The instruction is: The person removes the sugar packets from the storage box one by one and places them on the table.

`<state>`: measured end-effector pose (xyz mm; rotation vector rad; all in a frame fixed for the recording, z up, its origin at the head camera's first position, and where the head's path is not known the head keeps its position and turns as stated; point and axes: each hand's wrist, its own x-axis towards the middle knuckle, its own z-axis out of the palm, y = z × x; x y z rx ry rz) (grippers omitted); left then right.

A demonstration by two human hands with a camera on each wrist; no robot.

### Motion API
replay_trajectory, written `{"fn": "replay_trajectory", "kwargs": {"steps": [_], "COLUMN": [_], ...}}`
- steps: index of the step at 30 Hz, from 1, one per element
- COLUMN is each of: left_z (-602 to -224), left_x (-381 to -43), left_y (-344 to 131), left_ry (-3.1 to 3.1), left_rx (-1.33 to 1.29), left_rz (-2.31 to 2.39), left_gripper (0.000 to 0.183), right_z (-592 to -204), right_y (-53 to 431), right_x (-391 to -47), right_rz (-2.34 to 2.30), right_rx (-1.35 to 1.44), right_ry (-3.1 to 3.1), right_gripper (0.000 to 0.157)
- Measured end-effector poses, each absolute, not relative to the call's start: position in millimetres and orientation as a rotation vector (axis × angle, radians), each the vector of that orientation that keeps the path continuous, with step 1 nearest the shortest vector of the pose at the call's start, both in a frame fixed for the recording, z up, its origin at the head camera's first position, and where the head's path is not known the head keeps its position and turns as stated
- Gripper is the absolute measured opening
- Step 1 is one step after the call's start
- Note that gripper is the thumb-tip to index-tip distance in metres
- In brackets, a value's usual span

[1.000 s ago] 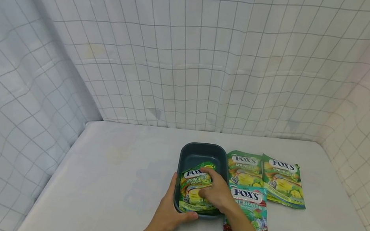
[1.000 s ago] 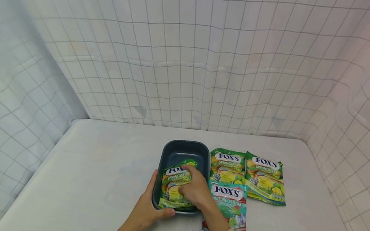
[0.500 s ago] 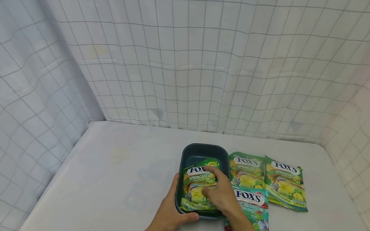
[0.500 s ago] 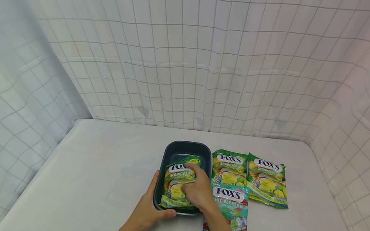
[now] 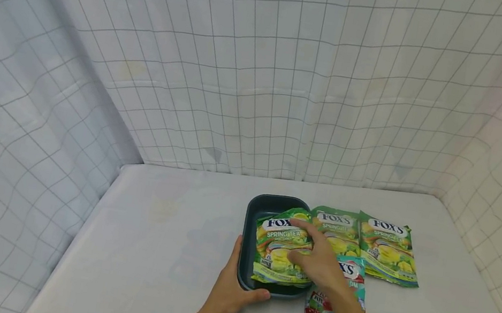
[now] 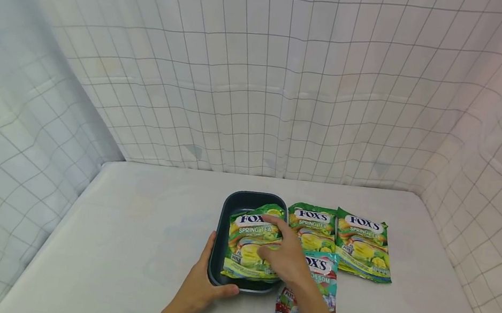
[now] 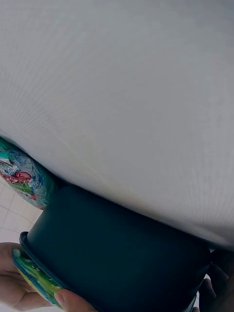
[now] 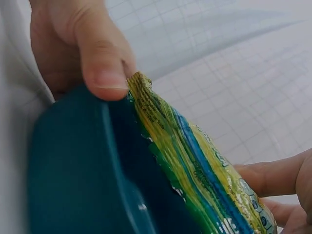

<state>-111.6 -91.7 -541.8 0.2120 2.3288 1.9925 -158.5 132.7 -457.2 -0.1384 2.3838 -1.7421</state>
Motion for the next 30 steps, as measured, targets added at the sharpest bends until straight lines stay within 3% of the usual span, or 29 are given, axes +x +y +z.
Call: {"fn": "replay_trajectory", "kwargs": {"steps": [30], "left_z": [-541], "left_x": [-111], "left_y": [-89], "left_ry": [2.395], "left_rx": [0.162], "left_rz": [1.958], "left_gripper": [0.133], "right_z": [-448], "right_y": [216], "right_x": [-142], "right_rz": [-1.897], "right_rx": [-0.302], "right_ry": [2.365], "right_gripper": [0.073]}}
